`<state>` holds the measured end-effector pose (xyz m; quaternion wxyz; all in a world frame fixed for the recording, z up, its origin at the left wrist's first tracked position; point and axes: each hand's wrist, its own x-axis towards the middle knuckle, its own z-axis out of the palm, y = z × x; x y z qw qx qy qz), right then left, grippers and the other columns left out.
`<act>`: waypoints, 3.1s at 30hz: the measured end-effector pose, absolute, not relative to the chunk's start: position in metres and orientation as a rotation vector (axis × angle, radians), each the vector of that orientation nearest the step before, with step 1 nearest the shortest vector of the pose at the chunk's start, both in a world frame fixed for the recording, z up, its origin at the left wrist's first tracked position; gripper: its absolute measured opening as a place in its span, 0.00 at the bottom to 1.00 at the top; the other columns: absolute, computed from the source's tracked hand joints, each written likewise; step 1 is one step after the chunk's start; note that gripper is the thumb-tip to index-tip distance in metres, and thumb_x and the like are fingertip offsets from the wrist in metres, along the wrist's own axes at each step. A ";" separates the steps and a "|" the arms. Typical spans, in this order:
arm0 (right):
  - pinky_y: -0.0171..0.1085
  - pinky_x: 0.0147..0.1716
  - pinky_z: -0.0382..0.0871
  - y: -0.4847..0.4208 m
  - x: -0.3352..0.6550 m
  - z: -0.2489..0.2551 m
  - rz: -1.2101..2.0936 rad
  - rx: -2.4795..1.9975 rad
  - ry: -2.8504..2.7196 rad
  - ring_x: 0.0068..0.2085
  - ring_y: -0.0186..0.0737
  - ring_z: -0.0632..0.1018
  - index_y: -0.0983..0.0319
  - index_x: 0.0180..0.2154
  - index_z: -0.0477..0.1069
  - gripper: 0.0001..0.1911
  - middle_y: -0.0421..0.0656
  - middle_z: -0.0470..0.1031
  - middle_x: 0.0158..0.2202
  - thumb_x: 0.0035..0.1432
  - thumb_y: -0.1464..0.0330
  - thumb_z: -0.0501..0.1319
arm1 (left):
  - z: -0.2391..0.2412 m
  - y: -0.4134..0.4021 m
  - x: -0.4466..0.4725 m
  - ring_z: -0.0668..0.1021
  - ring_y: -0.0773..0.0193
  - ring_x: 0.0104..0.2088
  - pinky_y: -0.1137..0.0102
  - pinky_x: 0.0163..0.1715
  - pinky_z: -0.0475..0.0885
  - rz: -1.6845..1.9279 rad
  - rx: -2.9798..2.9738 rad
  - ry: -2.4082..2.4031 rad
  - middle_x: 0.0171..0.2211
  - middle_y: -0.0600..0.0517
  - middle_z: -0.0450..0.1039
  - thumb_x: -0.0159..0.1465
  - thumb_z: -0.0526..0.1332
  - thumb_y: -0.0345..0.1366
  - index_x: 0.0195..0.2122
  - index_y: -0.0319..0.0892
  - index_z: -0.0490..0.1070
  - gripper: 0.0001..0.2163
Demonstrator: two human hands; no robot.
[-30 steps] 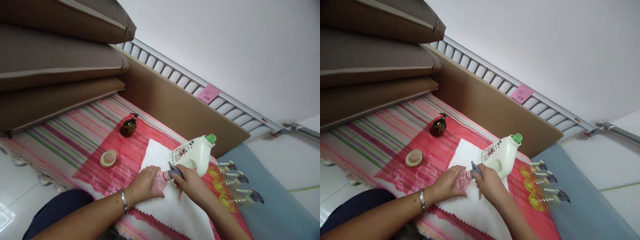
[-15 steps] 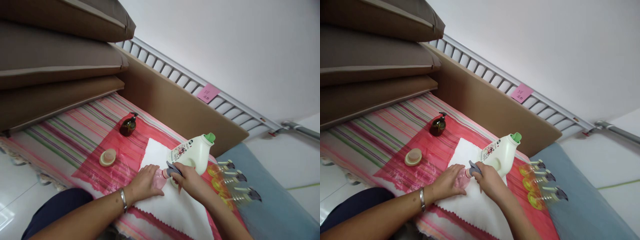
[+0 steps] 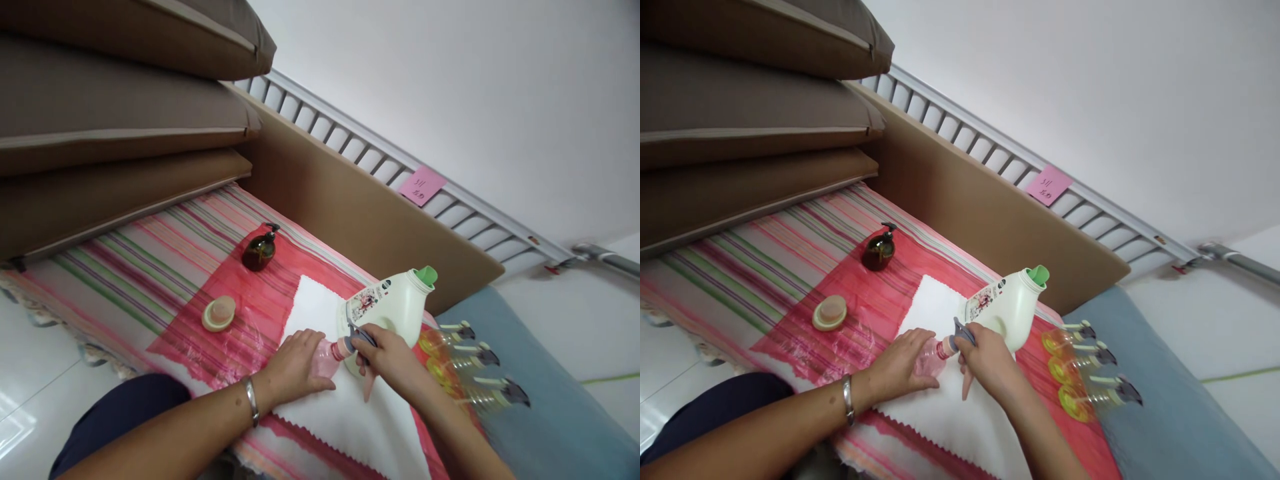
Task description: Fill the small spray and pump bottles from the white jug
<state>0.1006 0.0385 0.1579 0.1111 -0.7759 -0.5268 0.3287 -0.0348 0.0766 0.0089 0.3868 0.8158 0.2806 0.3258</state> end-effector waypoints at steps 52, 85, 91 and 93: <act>0.31 0.16 0.61 0.037 0.097 0.151 0.950 -2.257 -1.639 0.18 0.34 0.73 0.59 0.24 0.59 0.07 0.36 0.69 0.18 0.55 0.70 0.51 | 0.008 0.076 -0.033 0.69 0.50 0.49 0.56 0.48 0.65 0.807 2.083 0.706 0.49 0.45 0.67 0.48 0.68 0.48 0.52 0.43 0.59 0.33; 0.35 0.33 0.66 0.048 0.120 0.160 0.793 -2.045 -2.179 0.32 0.38 0.73 0.60 0.33 0.71 0.07 0.40 0.73 0.31 0.55 0.67 0.55 | 0.008 0.079 -0.026 0.70 0.50 0.47 0.56 0.46 0.66 0.877 1.981 0.738 0.47 0.43 0.69 0.49 0.68 0.48 0.50 0.40 0.62 0.31; 0.32 0.19 0.63 0.043 0.106 0.154 0.922 -2.225 -1.846 0.19 0.34 0.72 0.60 0.25 0.60 0.07 0.35 0.67 0.19 0.56 0.69 0.51 | 0.020 0.080 -0.020 0.72 0.55 0.44 0.62 0.44 0.67 1.011 1.882 0.656 0.43 0.47 0.72 0.54 0.65 0.45 0.45 0.43 0.67 0.20; 0.32 0.17 0.61 0.043 0.097 0.155 0.920 -2.270 -1.815 0.17 0.34 0.73 0.59 0.25 0.58 0.08 0.35 0.68 0.18 0.57 0.69 0.50 | 0.021 0.080 -0.018 0.73 0.56 0.44 0.64 0.44 0.66 1.056 1.852 0.618 0.42 0.48 0.72 0.55 0.64 0.46 0.45 0.43 0.67 0.19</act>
